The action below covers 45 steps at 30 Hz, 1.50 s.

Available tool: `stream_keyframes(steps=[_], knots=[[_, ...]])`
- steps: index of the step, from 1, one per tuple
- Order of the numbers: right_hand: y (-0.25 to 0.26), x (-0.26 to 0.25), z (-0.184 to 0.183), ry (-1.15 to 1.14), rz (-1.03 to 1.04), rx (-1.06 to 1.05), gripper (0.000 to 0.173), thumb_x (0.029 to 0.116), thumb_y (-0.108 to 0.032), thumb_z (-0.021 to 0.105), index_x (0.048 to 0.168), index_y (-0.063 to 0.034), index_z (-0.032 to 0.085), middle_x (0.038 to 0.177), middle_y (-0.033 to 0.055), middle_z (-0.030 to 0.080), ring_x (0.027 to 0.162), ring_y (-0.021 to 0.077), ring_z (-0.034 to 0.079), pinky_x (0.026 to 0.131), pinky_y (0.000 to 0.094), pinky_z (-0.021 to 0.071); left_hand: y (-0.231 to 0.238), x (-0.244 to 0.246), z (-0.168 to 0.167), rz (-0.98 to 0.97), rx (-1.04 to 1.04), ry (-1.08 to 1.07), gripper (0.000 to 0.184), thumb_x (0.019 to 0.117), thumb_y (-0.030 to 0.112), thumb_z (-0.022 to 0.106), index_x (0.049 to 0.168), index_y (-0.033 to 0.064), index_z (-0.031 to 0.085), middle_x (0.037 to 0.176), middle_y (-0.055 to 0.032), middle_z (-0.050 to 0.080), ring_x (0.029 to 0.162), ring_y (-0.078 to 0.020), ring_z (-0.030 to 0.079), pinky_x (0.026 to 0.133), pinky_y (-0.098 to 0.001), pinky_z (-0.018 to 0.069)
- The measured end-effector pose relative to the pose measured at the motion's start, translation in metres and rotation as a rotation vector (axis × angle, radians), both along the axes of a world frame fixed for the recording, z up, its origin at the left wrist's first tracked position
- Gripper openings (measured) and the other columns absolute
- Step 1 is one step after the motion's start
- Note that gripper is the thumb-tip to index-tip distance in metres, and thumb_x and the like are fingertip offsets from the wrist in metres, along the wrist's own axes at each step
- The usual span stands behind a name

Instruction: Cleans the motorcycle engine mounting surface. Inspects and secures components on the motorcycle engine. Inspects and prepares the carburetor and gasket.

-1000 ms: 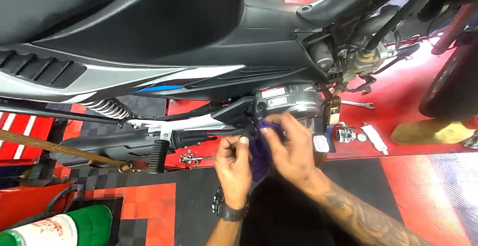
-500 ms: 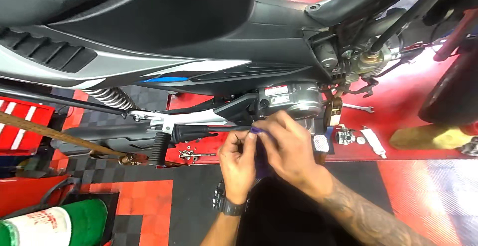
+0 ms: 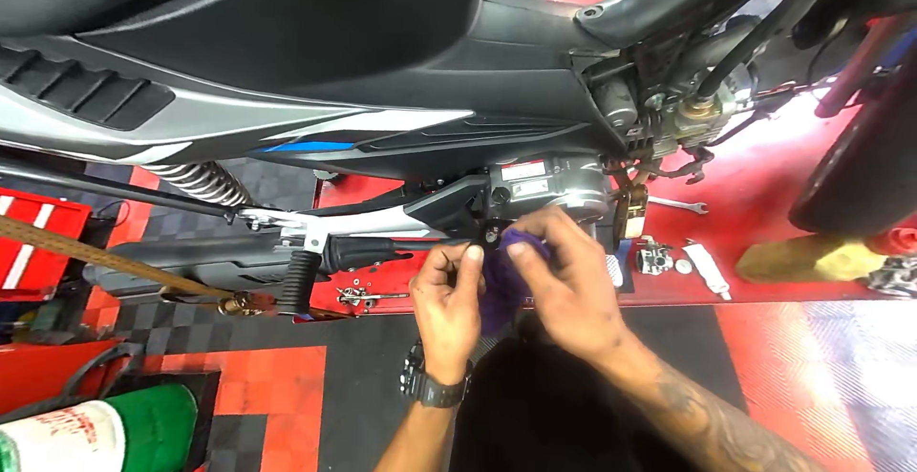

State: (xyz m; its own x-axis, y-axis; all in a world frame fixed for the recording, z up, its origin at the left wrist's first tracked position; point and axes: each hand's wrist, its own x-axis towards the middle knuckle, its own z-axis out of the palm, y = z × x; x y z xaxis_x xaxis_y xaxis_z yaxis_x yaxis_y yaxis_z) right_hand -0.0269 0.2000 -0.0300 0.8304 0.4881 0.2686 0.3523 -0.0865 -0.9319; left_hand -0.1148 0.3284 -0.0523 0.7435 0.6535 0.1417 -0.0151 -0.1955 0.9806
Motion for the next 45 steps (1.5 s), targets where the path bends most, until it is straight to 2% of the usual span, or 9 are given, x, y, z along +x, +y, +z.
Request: stream_keyframes(steps=[4, 9, 12, 17, 25, 30, 37, 41, 45], knots=[[-0.003, -0.005, 0.0, 0.277, -0.002, 0.096, 0.019, 0.1044, -0.017, 0.051, 0.113, -0.0122, 0.067, 0.095, 0.0007, 0.071, 0.08, 0.0121, 0.069, 0.063, 0.0299, 0.0584, -0.001, -0.001, 0.0, 0.006, 0.002, 0.004, 0.012, 0.1023, 0.018, 0.062, 0.099, 0.0089, 0.07, 0.07, -0.0039, 0.063, 0.054, -0.0139, 0.058, 0.05, -0.026, 0.0511], [-0.006, -0.002, -0.004, 0.349, 0.107, 0.256, 0.021, 0.1054, -0.012, 0.049, 0.118, -0.0079, 0.065, 0.097, 0.0074, 0.07, 0.081, 0.0179, 0.068, 0.066, 0.0307, 0.0586, -0.003, -0.001, 0.0, 0.013, 0.024, 0.011, 0.011, 0.1023, 0.018, 0.062, 0.101, 0.0094, 0.07, 0.071, -0.0033, 0.063, 0.054, -0.0136, 0.058, 0.05, -0.0256, 0.0511], [-0.006, -0.004, -0.005, 0.341, 0.068, 0.111, 0.018, 0.1038, -0.015, 0.057, 0.12, -0.0139, 0.064, 0.087, 0.0037, 0.069, 0.066, 0.0159, 0.065, 0.053, 0.0279, 0.0557, -0.004, -0.001, -0.001, 0.017, 0.046, 0.019, 0.012, 0.1028, 0.019, 0.062, 0.101, 0.0102, 0.07, 0.071, -0.0023, 0.063, 0.055, -0.0129, 0.058, 0.05, -0.0254, 0.0512], [0.0, -0.006, -0.004, 0.123, 0.031, -0.042, 0.011, 0.1003, -0.018, 0.065, 0.111, -0.0157, 0.066, 0.085, -0.0024, 0.069, 0.062, 0.0098, 0.063, 0.05, 0.0273, 0.0539, -0.005, -0.001, -0.001, -0.001, 0.093, 0.013, 0.012, 0.1026, 0.017, 0.062, 0.1, 0.0093, 0.07, 0.072, -0.0017, 0.064, 0.056, -0.0121, 0.059, 0.05, -0.0249, 0.0518], [0.002, -0.002, -0.015, -0.111, -0.017, -0.197, 0.01, 0.0962, -0.02, 0.07, 0.105, -0.0158, 0.068, 0.084, -0.0008, 0.065, 0.068, 0.0127, 0.062, 0.058, 0.0348, 0.0519, 0.005, 0.002, -0.005, -0.013, 0.011, -0.047, 0.011, 0.1003, 0.012, 0.063, 0.095, 0.0051, 0.07, 0.072, -0.0038, 0.065, 0.058, -0.0135, 0.06, 0.054, -0.0268, 0.0537], [-0.002, 0.0, -0.008, -0.103, -0.056, -0.117, 0.011, 0.0964, -0.018, 0.07, 0.106, -0.0134, 0.067, 0.087, -0.0011, 0.066, 0.07, 0.0097, 0.063, 0.058, 0.0293, 0.054, 0.001, 0.003, -0.005, -0.008, 0.022, -0.061, 0.011, 0.1004, 0.011, 0.063, 0.097, 0.0045, 0.07, 0.073, -0.0035, 0.065, 0.058, -0.0131, 0.06, 0.054, -0.0265, 0.0539], [0.012, 0.02, -0.033, -0.372, -0.075, -0.258, 0.009, 0.0919, -0.017, 0.069, 0.099, -0.0119, 0.072, 0.085, 0.0001, 0.068, 0.081, 0.018, 0.065, 0.07, 0.039, 0.0548, 0.009, 0.001, -0.005, -0.017, 0.005, -0.056, 0.012, 0.1014, 0.013, 0.062, 0.097, 0.0048, 0.069, 0.071, -0.0042, 0.064, 0.058, -0.0144, 0.06, 0.055, -0.0287, 0.0547], [-0.005, 0.024, -0.027, -0.312, -0.22, -0.199, 0.01, 0.0941, -0.018, 0.069, 0.1, -0.0107, 0.07, 0.086, -0.0004, 0.068, 0.078, 0.0125, 0.065, 0.068, 0.0333, 0.0554, 0.001, -0.002, -0.001, 0.007, -0.01, -0.052, 0.012, 0.1024, 0.017, 0.062, 0.098, 0.009, 0.069, 0.071, -0.0029, 0.062, 0.057, -0.0132, 0.059, 0.053, -0.0254, 0.0526], [-0.002, -0.004, -0.005, -0.242, -0.142, -0.117, 0.012, 0.0946, -0.016, 0.07, 0.104, -0.0091, 0.071, 0.089, 0.0006, 0.068, 0.078, 0.0127, 0.065, 0.067, 0.0329, 0.0565, -0.001, -0.003, 0.0, 0.008, -0.016, -0.022, 0.012, 0.1027, 0.018, 0.061, 0.098, 0.0103, 0.069, 0.071, -0.0018, 0.061, 0.056, -0.0126, 0.057, 0.053, -0.0247, 0.0512]])
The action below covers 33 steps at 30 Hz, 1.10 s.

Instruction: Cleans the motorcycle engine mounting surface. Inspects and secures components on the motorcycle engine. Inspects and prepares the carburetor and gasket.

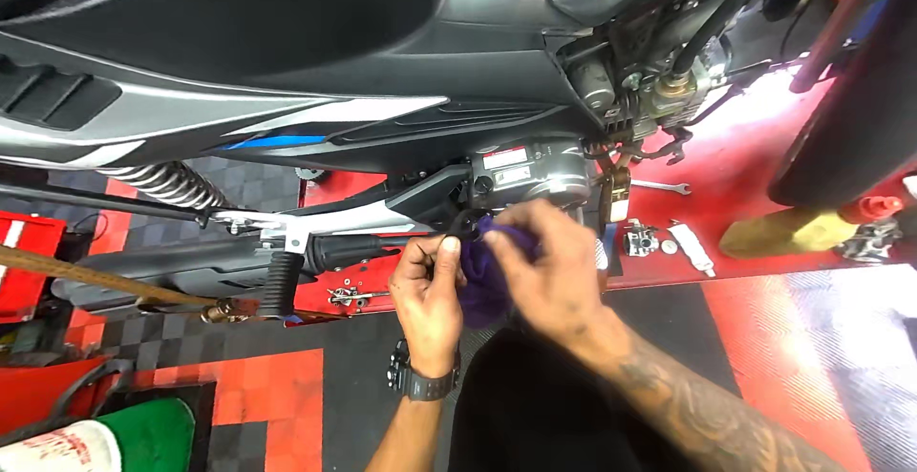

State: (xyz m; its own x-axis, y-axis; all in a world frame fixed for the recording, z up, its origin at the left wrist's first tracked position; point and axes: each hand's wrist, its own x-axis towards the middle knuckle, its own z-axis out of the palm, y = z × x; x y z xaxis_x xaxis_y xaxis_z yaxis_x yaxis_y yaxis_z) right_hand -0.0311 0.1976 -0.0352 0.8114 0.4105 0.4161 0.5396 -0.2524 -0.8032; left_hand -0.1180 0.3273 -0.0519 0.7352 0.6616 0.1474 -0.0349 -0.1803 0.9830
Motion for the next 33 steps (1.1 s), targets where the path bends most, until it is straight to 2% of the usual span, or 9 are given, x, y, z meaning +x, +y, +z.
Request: stream_keyframes(steps=[4, 7, 10, 15, 19, 23, 27, 30, 33], knots=[[0.012, 0.0, -0.018, 0.022, 0.048, 0.019, 0.01, 0.0943, -0.016, 0.071, 0.103, -0.0105, 0.071, 0.088, 0.0, 0.068, 0.077, 0.0118, 0.066, 0.067, 0.0319, 0.0567, 0.002, 0.001, -0.001, -0.013, -0.006, 0.0, 0.012, 0.1024, 0.017, 0.061, 0.096, 0.0095, 0.069, 0.071, -0.002, 0.061, 0.056, -0.0126, 0.056, 0.053, -0.0248, 0.051], [0.015, 0.022, -0.033, 0.074, -0.067, 0.036, 0.01, 0.0942, -0.02, 0.071, 0.1, -0.0113, 0.072, 0.086, -0.0013, 0.07, 0.076, 0.0093, 0.067, 0.068, 0.0324, 0.0581, 0.005, 0.001, -0.002, -0.012, -0.002, -0.021, 0.013, 0.1028, 0.018, 0.061, 0.096, 0.009, 0.068, 0.07, -0.0028, 0.06, 0.056, -0.0135, 0.057, 0.054, -0.026, 0.0515], [0.007, 0.028, -0.024, 0.086, -0.13, 0.101, 0.009, 0.0947, -0.017, 0.07, 0.101, -0.01, 0.071, 0.088, -0.0015, 0.072, 0.078, 0.0069, 0.068, 0.069, 0.029, 0.0594, 0.002, 0.002, -0.003, 0.007, 0.014, -0.044, 0.013, 0.103, 0.017, 0.06, 0.096, 0.0093, 0.068, 0.07, -0.0015, 0.06, 0.056, -0.0126, 0.057, 0.053, -0.0256, 0.0524], [0.011, -0.002, -0.014, 0.013, 0.029, 0.071, 0.01, 0.0938, -0.016, 0.071, 0.102, -0.01, 0.074, 0.091, -0.0002, 0.07, 0.083, 0.0119, 0.067, 0.073, 0.0325, 0.0584, 0.002, 0.003, -0.002, -0.008, -0.003, -0.047, 0.012, 0.1024, 0.016, 0.06, 0.096, 0.009, 0.068, 0.07, -0.0011, 0.061, 0.056, -0.0115, 0.057, 0.053, -0.025, 0.052], [0.016, 0.024, -0.036, 0.07, -0.106, 0.093, 0.011, 0.0945, -0.018, 0.07, 0.1, -0.0103, 0.073, 0.086, -0.0004, 0.071, 0.077, 0.0093, 0.068, 0.068, 0.032, 0.0589, 0.006, 0.002, -0.003, -0.017, -0.003, -0.054, 0.013, 0.1027, 0.015, 0.059, 0.096, 0.0085, 0.067, 0.068, -0.0017, 0.06, 0.055, -0.0125, 0.057, 0.053, -0.0259, 0.0522], [0.007, 0.019, -0.013, 0.051, -0.114, 0.123, 0.009, 0.096, -0.017, 0.07, 0.102, -0.0104, 0.071, 0.09, -0.0013, 0.069, 0.079, 0.0081, 0.067, 0.067, 0.0296, 0.0594, 0.005, 0.006, -0.004, 0.009, 0.005, -0.064, 0.014, 0.1014, 0.014, 0.059, 0.093, 0.0082, 0.068, 0.066, -0.0015, 0.06, 0.053, -0.0117, 0.056, 0.052, -0.025, 0.0523], [0.019, 0.01, -0.023, -0.047, -0.035, 0.088, 0.011, 0.0944, -0.022, 0.07, 0.101, -0.0142, 0.075, 0.091, -0.004, 0.071, 0.085, 0.0101, 0.067, 0.076, 0.0333, 0.0586, 0.005, 0.007, -0.003, -0.011, -0.002, -0.059, 0.016, 0.1001, 0.013, 0.058, 0.089, 0.0052, 0.066, 0.064, -0.0039, 0.059, 0.052, -0.0135, 0.056, 0.051, -0.0266, 0.0514], [0.016, 0.03, -0.041, 0.049, -0.182, 0.036, 0.012, 0.0963, -0.025, 0.068, 0.102, -0.0146, 0.071, 0.086, -0.0039, 0.07, 0.075, 0.0096, 0.067, 0.066, 0.0346, 0.0596, 0.007, 0.008, -0.002, -0.005, -0.027, -0.07, 0.017, 0.0989, 0.011, 0.058, 0.087, 0.0037, 0.067, 0.062, -0.0043, 0.058, 0.051, -0.0133, 0.056, 0.051, -0.0263, 0.0516], [0.005, 0.038, -0.041, 0.183, -0.298, 0.038, 0.014, 0.098, -0.031, 0.064, 0.103, -0.0183, 0.067, 0.075, -0.007, 0.066, 0.061, 0.0077, 0.063, 0.053, 0.0337, 0.0551, 0.008, 0.009, -0.002, -0.019, -0.066, -0.105, 0.017, 0.099, 0.01, 0.058, 0.086, 0.0023, 0.066, 0.062, -0.0043, 0.058, 0.051, -0.0127, 0.056, 0.051, -0.026, 0.0521]])
